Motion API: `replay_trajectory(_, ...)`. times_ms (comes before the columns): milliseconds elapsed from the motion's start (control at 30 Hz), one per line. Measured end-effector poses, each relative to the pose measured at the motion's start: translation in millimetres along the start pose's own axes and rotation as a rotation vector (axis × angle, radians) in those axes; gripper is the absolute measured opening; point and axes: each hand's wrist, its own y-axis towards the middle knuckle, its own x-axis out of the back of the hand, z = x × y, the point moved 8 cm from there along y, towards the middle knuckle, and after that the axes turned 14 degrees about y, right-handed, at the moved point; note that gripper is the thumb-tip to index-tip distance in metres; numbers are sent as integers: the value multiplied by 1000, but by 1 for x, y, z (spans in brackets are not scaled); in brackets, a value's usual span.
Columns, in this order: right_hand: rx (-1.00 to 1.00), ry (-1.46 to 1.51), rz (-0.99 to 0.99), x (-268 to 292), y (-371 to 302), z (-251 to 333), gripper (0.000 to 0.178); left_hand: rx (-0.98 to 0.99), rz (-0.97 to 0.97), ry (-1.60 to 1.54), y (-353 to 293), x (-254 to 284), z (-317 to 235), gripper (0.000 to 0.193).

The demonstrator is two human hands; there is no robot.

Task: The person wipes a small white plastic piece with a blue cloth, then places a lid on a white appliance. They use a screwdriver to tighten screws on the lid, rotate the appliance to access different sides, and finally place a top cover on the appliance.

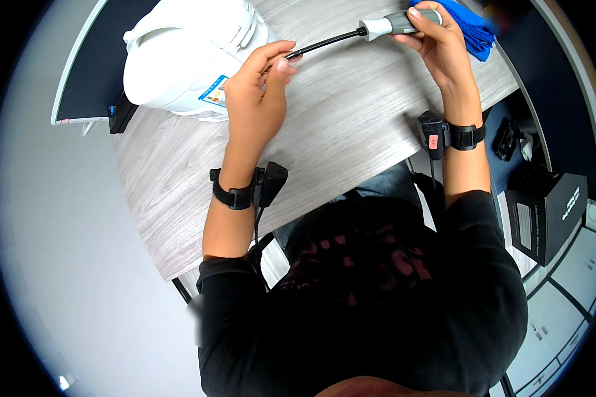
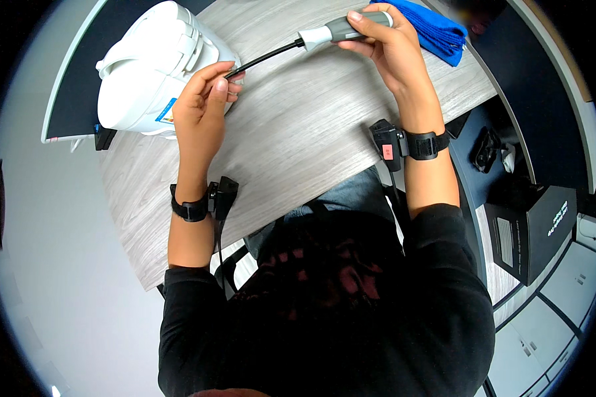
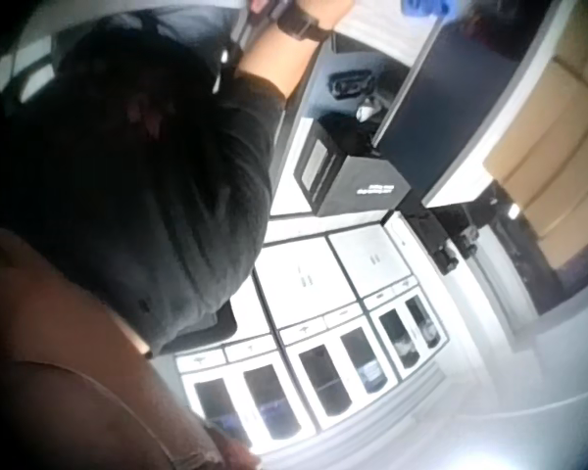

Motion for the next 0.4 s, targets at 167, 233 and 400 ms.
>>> replay_trajectory(167,1,70,-29,-2,-1,5,11,-176,-177,280,-6,34,-37,25)
replay_trajectory(233,26,79,-29,-2,3,9,12,-201,-267,318,-10,56,-49,21)
replay_trajectory(400,92,65,7,-12,10,11,16,-395,-520,764,-8,109,-66,19)
